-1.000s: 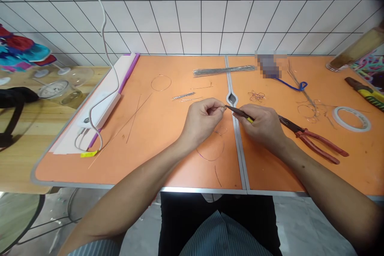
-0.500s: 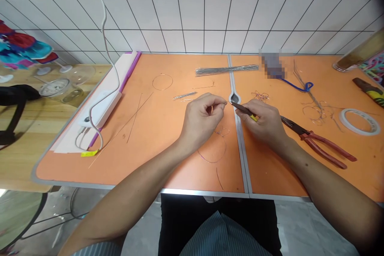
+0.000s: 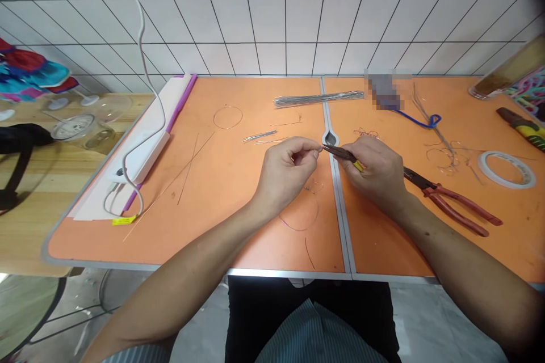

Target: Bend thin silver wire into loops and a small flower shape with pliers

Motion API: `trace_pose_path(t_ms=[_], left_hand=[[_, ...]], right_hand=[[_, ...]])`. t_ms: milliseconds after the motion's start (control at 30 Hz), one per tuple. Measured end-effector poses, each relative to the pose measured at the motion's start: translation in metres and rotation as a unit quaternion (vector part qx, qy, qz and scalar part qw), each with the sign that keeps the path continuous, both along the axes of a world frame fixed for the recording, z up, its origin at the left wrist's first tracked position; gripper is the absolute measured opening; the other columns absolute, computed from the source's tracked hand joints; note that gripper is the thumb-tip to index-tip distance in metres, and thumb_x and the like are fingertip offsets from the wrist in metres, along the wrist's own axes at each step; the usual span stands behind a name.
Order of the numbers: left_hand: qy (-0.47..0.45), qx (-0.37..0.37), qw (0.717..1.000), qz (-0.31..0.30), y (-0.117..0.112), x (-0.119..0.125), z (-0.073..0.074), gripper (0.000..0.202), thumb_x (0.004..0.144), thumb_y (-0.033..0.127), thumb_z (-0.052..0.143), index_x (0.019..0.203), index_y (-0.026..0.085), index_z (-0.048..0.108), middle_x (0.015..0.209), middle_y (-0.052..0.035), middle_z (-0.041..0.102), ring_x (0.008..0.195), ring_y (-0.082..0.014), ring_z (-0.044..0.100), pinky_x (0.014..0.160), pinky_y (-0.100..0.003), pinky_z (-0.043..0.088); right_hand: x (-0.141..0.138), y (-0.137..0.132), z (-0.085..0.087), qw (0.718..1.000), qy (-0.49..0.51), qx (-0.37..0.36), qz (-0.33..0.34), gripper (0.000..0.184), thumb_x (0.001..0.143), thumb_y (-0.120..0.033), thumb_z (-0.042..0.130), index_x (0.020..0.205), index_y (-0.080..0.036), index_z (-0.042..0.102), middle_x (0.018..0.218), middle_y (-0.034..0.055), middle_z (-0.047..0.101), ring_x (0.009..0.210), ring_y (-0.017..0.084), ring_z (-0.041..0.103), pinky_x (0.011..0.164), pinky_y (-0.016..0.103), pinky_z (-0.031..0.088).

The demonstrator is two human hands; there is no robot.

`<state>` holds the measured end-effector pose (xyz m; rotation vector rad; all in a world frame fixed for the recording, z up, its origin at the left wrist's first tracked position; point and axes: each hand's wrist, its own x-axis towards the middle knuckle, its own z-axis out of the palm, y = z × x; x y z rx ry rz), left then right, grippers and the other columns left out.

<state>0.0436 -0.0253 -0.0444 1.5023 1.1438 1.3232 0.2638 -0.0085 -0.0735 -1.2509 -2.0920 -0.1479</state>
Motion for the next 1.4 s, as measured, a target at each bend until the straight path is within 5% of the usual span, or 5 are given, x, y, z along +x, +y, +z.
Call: trace_pose_path(t_ms=[400, 567, 800, 967, 1400], left_hand=[[-0.022, -0.038, 0.999, -0.016, 0.000, 0.001, -0.001, 0.010, 0.087, 0.018, 0.070, 0.084, 0.020, 0.079, 0.070, -0.0001, 0.065, 0.062, -0.0121, 0.052, 0.055, -0.026, 0.041], [-0.005, -0.009, 1.000, -0.006, 0.004, -0.002, -0.001, 0.013, 0.090, 0.019, 0.069, 0.086, 0.021, 0.080, 0.078, -0.0020, 0.072, 0.069, -0.0140, 0.057, 0.062, -0.029, 0.045], [0.049, 0.074, 0.996, 0.006, 0.011, -0.009, -0.004, 0.015, 0.095, 0.019, 0.069, 0.090, 0.023, 0.082, 0.084, -0.0027, 0.073, 0.076, -0.0166, 0.058, 0.070, -0.032, 0.045], [0.064, 0.107, 0.992, -0.007, 0.011, -0.010, -0.006, 0.016, 0.098, 0.020, 0.068, 0.094, 0.024, 0.083, 0.085, -0.0032, 0.072, 0.077, -0.0172, 0.057, 0.070, -0.032, 0.045], [0.074, 0.152, 0.985, -0.040, 0.011, -0.011, -0.005, 0.015, 0.102, 0.023, 0.070, 0.095, 0.025, 0.083, 0.083, -0.0034, 0.066, 0.080, -0.0187, 0.058, 0.073, -0.033, 0.047]], right_hand=[[0.001, -0.005, 0.004, 0.999, -0.034, 0.010, -0.020, 0.028, 0.108, -0.035, 0.060, 0.088, -0.025, 0.078, 0.073, 0.0064, 0.071, 0.071, 0.022, 0.062, 0.062, 0.038, 0.033], [-0.003, -0.005, 0.009, 0.993, 0.064, -0.093, 0.037, 0.025, 0.106, -0.038, 0.063, 0.095, -0.023, 0.080, 0.085, 0.0072, 0.074, 0.079, 0.022, 0.066, 0.069, 0.036, 0.043], [0.002, -0.002, 0.023, 0.843, 0.263, -0.447, 0.143, 0.040, 0.097, -0.061, 0.077, 0.090, -0.021, 0.078, 0.077, 0.0029, 0.075, 0.073, 0.020, 0.071, 0.073, 0.034, 0.057], [0.007, -0.001, 0.022, 0.753, 0.295, -0.555, 0.196, 0.043, 0.096, -0.063, 0.079, 0.092, -0.020, 0.082, 0.082, 0.0056, 0.080, 0.069, 0.018, 0.073, 0.068, 0.031, 0.057], [0.014, 0.000, 0.020, 0.699, 0.320, -0.587, 0.255, 0.042, 0.102, -0.060, 0.073, 0.094, -0.020, 0.081, 0.076, 0.0051, 0.079, 0.059, 0.016, 0.067, 0.057, 0.030, 0.048]])
